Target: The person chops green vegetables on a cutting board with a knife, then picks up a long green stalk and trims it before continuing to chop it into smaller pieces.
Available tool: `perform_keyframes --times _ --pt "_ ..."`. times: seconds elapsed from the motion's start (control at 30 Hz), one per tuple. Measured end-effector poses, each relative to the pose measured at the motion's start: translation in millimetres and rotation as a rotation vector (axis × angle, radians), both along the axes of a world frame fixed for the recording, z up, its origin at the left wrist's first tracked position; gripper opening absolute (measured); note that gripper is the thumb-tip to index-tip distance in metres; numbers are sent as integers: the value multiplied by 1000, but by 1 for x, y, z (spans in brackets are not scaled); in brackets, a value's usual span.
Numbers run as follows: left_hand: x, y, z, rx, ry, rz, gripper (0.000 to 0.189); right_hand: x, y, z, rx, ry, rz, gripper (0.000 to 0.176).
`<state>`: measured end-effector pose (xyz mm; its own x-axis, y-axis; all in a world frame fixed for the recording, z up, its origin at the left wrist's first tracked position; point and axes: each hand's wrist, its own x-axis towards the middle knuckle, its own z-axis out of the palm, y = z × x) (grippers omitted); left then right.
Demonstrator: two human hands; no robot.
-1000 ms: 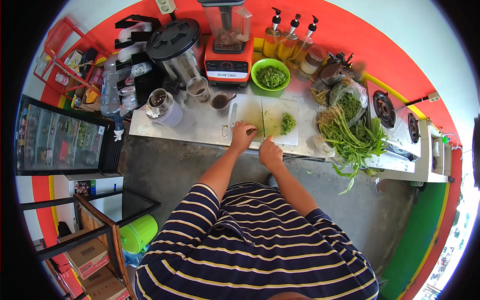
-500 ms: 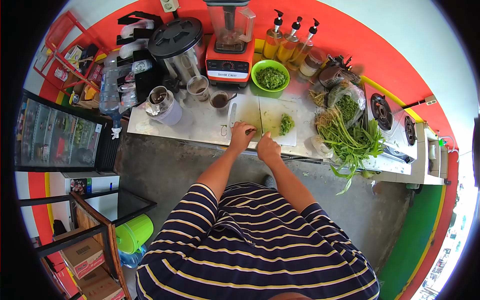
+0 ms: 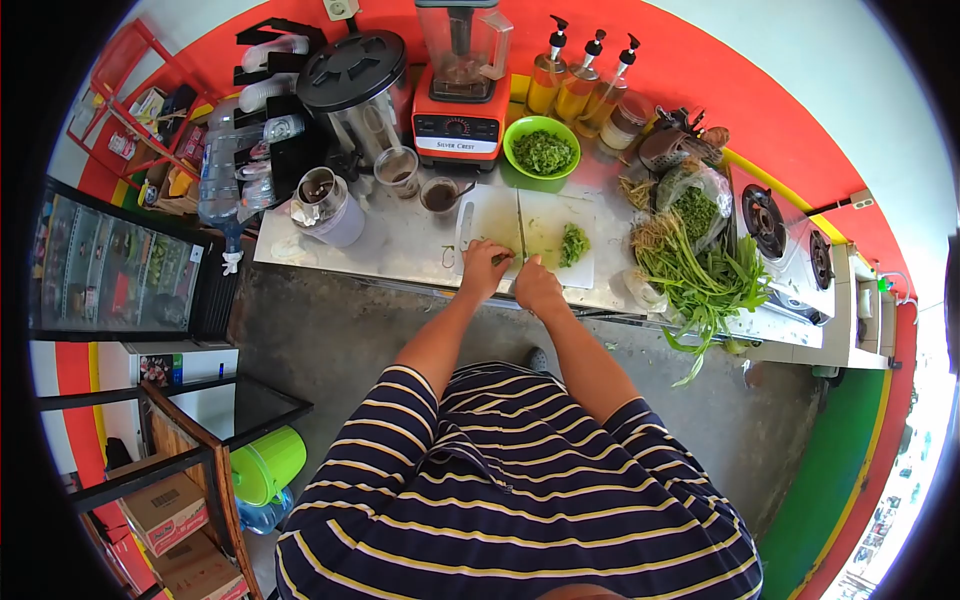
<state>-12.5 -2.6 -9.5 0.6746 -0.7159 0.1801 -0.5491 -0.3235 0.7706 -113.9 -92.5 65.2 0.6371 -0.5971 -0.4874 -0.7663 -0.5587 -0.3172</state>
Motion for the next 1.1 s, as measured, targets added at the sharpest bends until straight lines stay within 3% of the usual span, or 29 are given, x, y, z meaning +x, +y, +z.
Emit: perform_keyframes --times 0.37,0.63,1.1 --pt "-2 -6 -2 -83 55 65 16 -14 -3 -10 78 1 8 34" --pt "-16 -27 18 271 -12 154 13 -50 -23 -6 -1 -92 -182 36" --pt "-16 -24 24 242 46 152 17 -30 -4 -15 -17 -62 -53 31"
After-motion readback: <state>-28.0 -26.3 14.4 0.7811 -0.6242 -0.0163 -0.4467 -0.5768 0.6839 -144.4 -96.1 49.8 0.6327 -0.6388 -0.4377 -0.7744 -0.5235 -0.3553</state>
